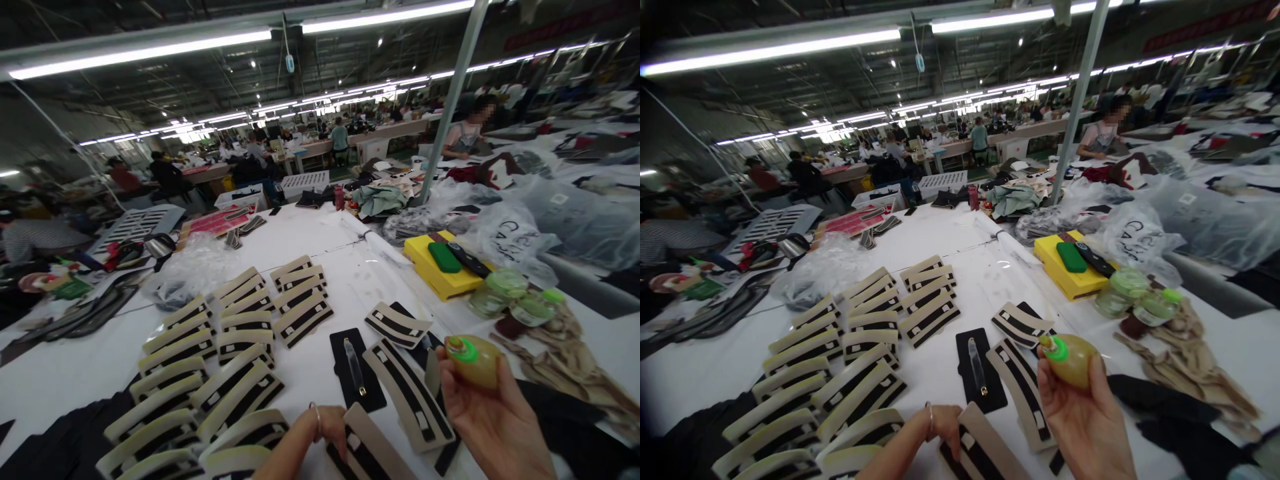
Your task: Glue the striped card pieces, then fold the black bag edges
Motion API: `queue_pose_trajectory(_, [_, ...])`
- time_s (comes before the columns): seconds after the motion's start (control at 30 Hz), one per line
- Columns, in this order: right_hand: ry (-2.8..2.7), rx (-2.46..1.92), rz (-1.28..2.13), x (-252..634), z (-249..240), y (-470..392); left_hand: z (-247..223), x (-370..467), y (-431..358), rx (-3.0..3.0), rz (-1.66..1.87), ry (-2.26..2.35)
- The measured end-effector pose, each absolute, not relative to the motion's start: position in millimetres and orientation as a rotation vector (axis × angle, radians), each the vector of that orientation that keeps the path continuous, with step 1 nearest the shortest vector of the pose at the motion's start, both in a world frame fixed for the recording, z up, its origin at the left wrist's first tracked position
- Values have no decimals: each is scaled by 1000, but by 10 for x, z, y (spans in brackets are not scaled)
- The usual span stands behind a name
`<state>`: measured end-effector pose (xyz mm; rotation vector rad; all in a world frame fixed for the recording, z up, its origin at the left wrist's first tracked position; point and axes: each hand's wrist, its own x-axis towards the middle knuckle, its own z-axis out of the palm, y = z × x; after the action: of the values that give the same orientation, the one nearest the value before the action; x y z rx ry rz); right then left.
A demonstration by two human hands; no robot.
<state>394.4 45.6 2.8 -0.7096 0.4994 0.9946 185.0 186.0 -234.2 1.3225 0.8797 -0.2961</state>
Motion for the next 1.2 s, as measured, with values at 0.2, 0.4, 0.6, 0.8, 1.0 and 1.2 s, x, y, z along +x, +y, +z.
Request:
queue_pose_trajectory(0.2, [454, -658, 1083, 3831, -120, 477, -2181, 1516, 1547, 1177, -326, 912])
queue_pose_trajectory(0.4, [324, -682, 1055, 3778, -113, 422, -1865, 1394, 1397, 886, 53, 943])
queue_pose_trajectory(0.6, [34, -818, 952, 3664, -55, 395, -1151, 1360, 1324, 699, 451, 786])
queue_pose_trajectory(0.8, [-483, -1303, 681, 3336, 128, 432, -843, 1433, 1118, 535, 631, 646])
queue_pose_trajectory(1.0, [-815, -1591, 374, 3221, 208, 468, -840, 1394, 949, 528, 723, 721])
queue_pose_trajectory(1.2, [-974, -1655, 226, 3154, 168, 512, -742, 1375, 872, 542, 771, 703])
